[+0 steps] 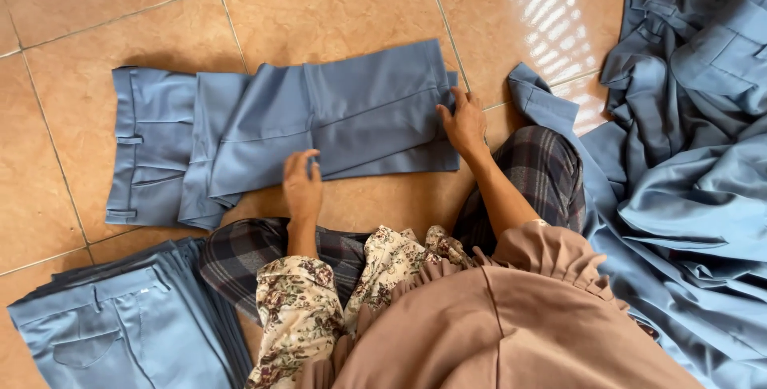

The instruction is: Folding blue trousers and stacking them neatly on the floor.

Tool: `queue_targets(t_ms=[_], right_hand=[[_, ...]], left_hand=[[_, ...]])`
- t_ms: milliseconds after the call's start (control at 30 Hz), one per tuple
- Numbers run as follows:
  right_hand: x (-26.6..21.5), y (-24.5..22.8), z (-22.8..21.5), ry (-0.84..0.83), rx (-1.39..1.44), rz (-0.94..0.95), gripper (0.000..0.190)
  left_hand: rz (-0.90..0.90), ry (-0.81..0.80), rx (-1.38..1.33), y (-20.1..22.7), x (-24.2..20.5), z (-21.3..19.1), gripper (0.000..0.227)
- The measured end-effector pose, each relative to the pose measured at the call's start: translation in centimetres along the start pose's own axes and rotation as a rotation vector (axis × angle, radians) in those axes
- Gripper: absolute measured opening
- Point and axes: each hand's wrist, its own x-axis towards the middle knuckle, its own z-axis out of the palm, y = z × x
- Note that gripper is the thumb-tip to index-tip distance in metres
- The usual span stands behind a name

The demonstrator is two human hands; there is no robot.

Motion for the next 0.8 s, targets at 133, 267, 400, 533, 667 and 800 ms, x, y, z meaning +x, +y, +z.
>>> queue_targets(t_ms=[133,267,400,533,667,800], right_hand=[[2.4,1.5,2.1,-0.158,0.068,0.222,0.051],[4.1,4.5,5.6,-0.290,0.118,0.386,0.053],[3.2,0.9,0.8,-0.248,0.433,0.439,0.046],[-0.4,-2.4,-3.8,-0.182,0.642,0.457,0.041],[-3.1,3.0,1.0,-0.213,0.422,0.486,0.037],[-4.2,3.8,1.7,-0.311,0.206,0.540,0.046]], left_hand=[[-0.115,-0.292,0.267,-2.1,-1.3,1.3,0.032],[-0.124,-0.326,0.308,-3.2,-1.0,1.3,0.035],[-0.019,-0.142,0.327,-5.2,-1.1,2.4,0.017],[0.051,0.095,0.362,-3.7,-0.1,1.0,0.015],[0.071,0.158,0.382,-5.3,-1.2,1.2,0.015],[-0.042,0.010,0.378,-6.2,-2.4,2.1,0.012]])
